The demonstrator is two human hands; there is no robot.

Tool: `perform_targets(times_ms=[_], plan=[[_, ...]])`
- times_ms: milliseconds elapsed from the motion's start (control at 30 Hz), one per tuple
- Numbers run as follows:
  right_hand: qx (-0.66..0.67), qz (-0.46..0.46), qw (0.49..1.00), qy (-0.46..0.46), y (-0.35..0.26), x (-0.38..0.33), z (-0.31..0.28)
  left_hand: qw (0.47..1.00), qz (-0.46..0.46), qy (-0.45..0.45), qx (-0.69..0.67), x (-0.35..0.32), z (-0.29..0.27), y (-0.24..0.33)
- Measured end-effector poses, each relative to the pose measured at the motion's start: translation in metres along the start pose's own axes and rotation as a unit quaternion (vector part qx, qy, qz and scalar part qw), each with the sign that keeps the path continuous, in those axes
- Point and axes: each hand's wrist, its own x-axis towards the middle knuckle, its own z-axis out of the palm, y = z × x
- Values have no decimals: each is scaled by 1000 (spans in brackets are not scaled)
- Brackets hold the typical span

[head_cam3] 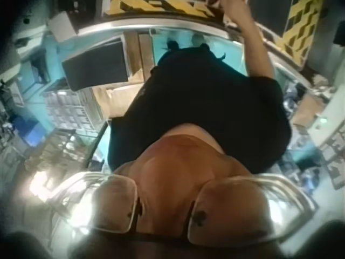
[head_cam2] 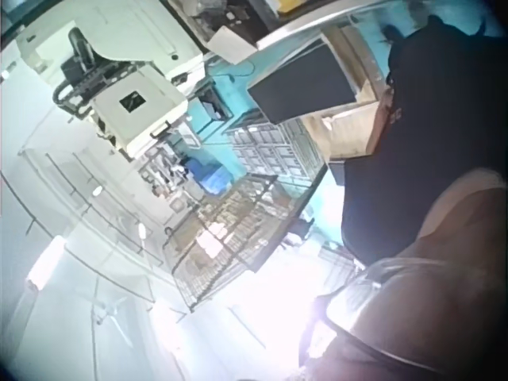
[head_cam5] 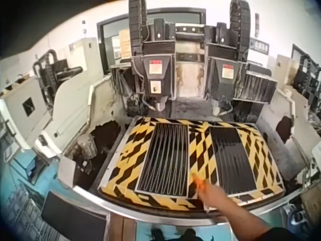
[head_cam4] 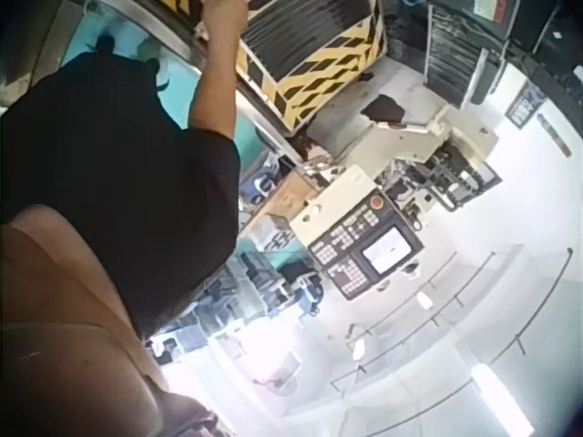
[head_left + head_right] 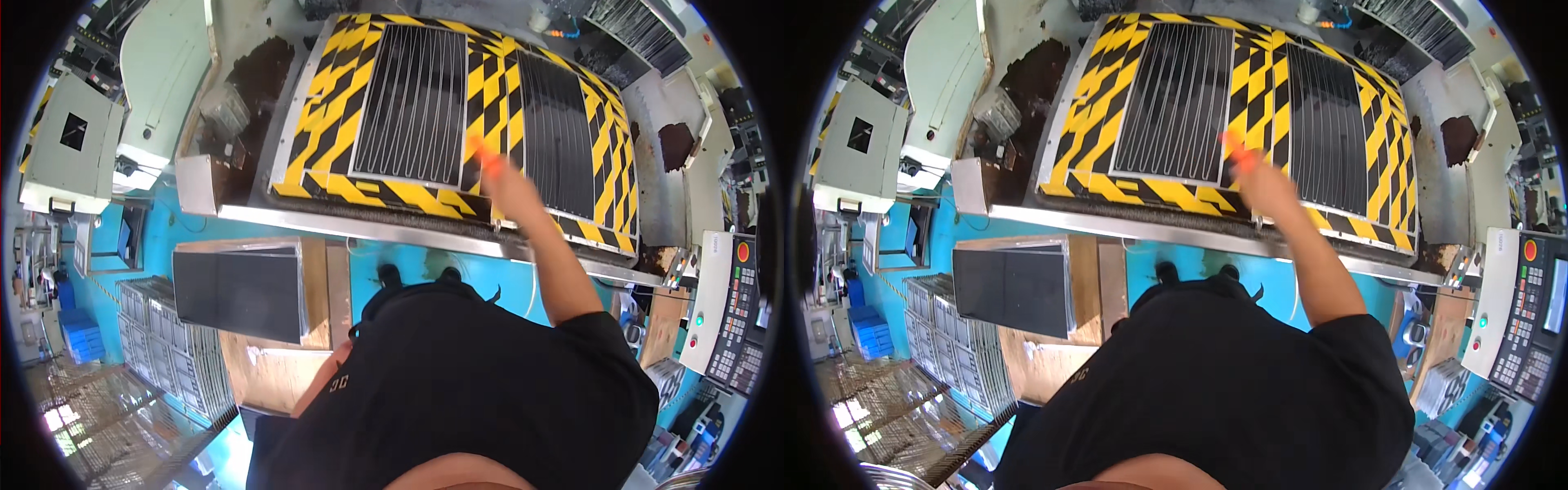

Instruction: The person uses an air nozzle to blow off a machine bed, places two glass panels onto it, and then moves them to a table. They blow off the panels and the machine bed again, place two more panels on the bed, and then pick up a caliper.

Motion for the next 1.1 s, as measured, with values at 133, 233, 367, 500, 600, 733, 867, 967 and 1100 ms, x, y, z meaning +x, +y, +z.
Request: perform_targets(times_ms=[133, 233, 367, 500, 600, 733, 867, 967, 1100], plan=[[-145, -69, 980, -116, -42, -85, -24, 999, -20, 1, -31, 6, 14, -6], [-65, 67, 992, -87, 3, -92, -35, 993, -72, -5, -91, 33, 8, -34], [-111, -105, 984, -89, 3, -164, -30, 991, 7, -76, -110, 59, 10, -43], [-97, 37, 994, 18, 79, -148, -44, 959, 69, 48, 272, 82, 2, -70], [-89, 175, 969, 148, 196, -161, -80, 987, 19, -27, 158, 70, 10, 34], [-91, 184, 967, 154, 183, -159, -103, 987, 19, -55, 148, 120, -17, -49], [-153, 108, 982, 13, 102, -206, -75, 920, 334, -165, 126, 117, 2, -21], [-163, 197, 967, -10, 136, -227, -85, 802, 541, -236, 92, 105, 11, 0], [-85, 217, 966, 108, 222, -185, -122, 760, 606, -218, 87, 111, 13, 9]])
